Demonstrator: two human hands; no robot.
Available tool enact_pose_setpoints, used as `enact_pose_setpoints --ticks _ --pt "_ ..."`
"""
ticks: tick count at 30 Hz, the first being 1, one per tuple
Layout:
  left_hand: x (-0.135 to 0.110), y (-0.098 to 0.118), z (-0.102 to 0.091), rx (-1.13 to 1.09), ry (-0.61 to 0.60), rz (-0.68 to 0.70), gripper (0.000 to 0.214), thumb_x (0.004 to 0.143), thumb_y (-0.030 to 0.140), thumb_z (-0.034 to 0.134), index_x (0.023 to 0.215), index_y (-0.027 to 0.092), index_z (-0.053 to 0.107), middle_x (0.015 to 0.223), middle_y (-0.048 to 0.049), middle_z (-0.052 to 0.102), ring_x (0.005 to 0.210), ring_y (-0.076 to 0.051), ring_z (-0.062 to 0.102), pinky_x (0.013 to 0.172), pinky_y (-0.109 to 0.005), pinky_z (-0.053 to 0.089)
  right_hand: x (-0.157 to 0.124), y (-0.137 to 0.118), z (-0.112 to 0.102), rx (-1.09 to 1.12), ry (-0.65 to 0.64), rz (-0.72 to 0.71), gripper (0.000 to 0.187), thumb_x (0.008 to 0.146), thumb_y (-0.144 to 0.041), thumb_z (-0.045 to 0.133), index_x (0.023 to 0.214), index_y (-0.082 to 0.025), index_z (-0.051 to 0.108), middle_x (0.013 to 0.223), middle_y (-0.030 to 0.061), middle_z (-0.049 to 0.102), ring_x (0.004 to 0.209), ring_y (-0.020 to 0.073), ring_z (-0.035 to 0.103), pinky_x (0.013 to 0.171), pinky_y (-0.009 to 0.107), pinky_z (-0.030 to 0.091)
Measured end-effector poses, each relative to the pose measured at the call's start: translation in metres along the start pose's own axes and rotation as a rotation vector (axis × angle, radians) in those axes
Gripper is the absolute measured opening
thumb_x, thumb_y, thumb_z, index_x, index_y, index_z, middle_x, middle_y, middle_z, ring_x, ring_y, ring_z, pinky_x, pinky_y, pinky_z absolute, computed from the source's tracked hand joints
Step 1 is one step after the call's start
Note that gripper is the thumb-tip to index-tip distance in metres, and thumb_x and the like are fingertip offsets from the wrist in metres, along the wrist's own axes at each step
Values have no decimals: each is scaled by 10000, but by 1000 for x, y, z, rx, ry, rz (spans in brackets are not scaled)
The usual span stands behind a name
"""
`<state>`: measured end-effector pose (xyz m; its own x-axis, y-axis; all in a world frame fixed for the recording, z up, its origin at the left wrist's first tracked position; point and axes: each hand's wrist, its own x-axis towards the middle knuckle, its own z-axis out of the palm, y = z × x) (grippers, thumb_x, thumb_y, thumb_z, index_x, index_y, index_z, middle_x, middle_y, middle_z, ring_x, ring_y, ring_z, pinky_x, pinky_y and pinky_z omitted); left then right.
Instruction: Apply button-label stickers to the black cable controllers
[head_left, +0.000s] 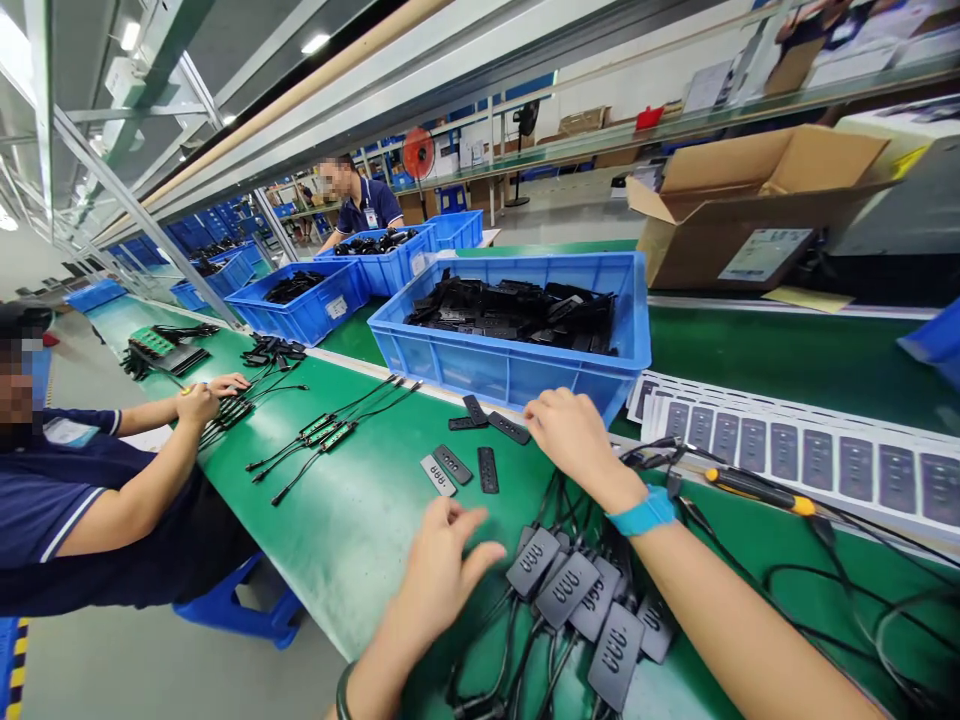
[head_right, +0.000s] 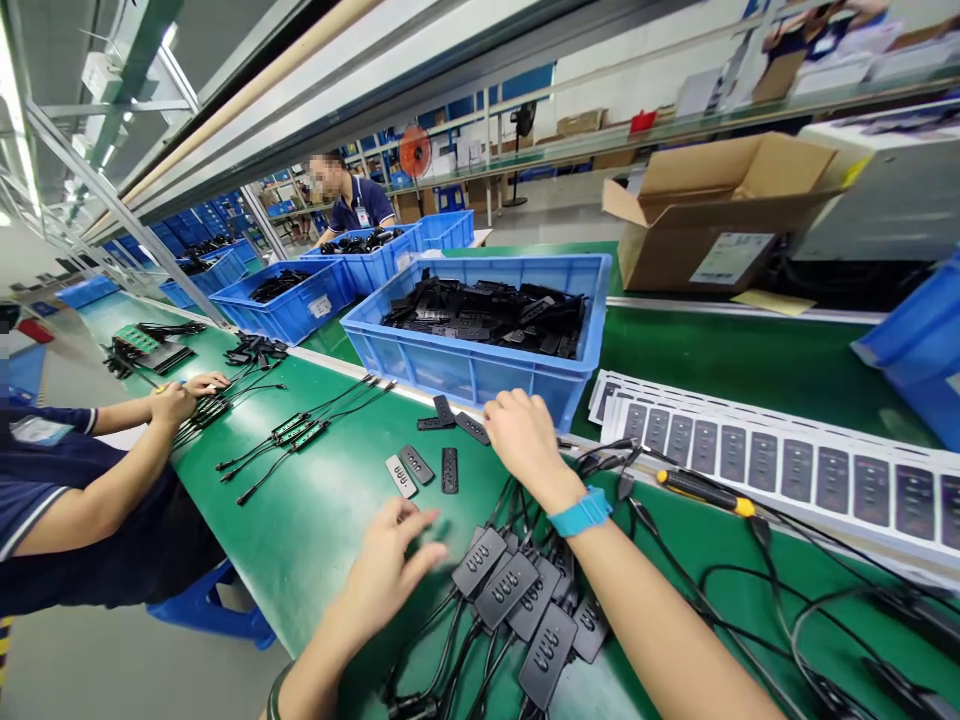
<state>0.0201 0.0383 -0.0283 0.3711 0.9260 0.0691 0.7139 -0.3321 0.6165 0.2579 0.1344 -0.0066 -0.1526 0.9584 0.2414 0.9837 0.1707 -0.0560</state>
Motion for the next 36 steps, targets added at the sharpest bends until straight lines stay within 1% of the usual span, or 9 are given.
enact_pose_setpoints --ticks 4,8,13,16,18,22,24,28,36 --pt "32 -63 -46 169 302 -213 375 871 191 550 1242 142 574 1164 -178 530 1116 -316 529 1000 -487 406 3 -18 25 7 -95 -24 120 867 -246 642 885 -130 666 919 158 687 891 283 641 719 351 411" --pt "49 -122 -90 210 543 -451 414 844 165 531 1229 23 476 1223 -268 435 1240 -409 408 1019 -596 317 3 -14 37 22 -133 1 119 852 -224 643 894 -113 636 924 181 700 872 297 678 682 341 409" --pt "49 -142 -97 60 594 -532 299 788 249 624 1043 115 542 1101 -179 521 1170 -375 473 981 -525 370 4 -7 27 68 -139 1 93 857 -149 571 944 -139 601 805 110 724 773 279 688 706 362 402" --pt "45 -129 -87 -129 559 -504 233 757 327 673 883 165 561 947 -110 564 985 -302 566 840 -412 450 4 -9 9 186 -57 -47 105 916 -190 496 967 -172 585 823 84 723 774 252 672 736 356 416" --pt "42 -112 -79 -298 517 -469 302 756 415 679 894 176 556 879 -64 579 804 -216 583 701 -324 457 2 -15 -5 405 74 -83 145 943 -225 448 971 -193 588 893 82 718 821 241 660 747 344 436" --pt "31 -62 -65 -641 387 -390 471 809 560 579 1048 156 552 899 -63 636 503 -67 401 481 -227 322 -9 -32 -33 839 280 -90 200 948 -273 451 992 -227 641 1004 64 710 936 226 643 815 341 466" --pt "24 -35 -59 -802 322 -350 507 798 537 614 1115 144 569 939 -80 651 497 -47 370 473 -220 311 -15 -41 -44 1001 257 -60 180 909 -310 532 1020 -232 649 921 47 717 862 213 650 776 334 484" --pt "12 8 -50 -1225 128 -258 446 725 283 776 1131 170 631 1027 -80 668 676 -90 573 592 -221 436 -25 -56 -56 1342 116 -41 201 799 -388 684 850 -199 637 709 14 672 655 165 620 614 277 490" --pt "-2 41 -42 -1213 -70 -190 517 726 263 811 1214 207 649 1159 -112 659 879 -205 705 746 -282 554 -32 -72 -55 1375 22 -93 102 786 -298 681 777 -198 665 754 16 635 640 143 567 587 273 469"
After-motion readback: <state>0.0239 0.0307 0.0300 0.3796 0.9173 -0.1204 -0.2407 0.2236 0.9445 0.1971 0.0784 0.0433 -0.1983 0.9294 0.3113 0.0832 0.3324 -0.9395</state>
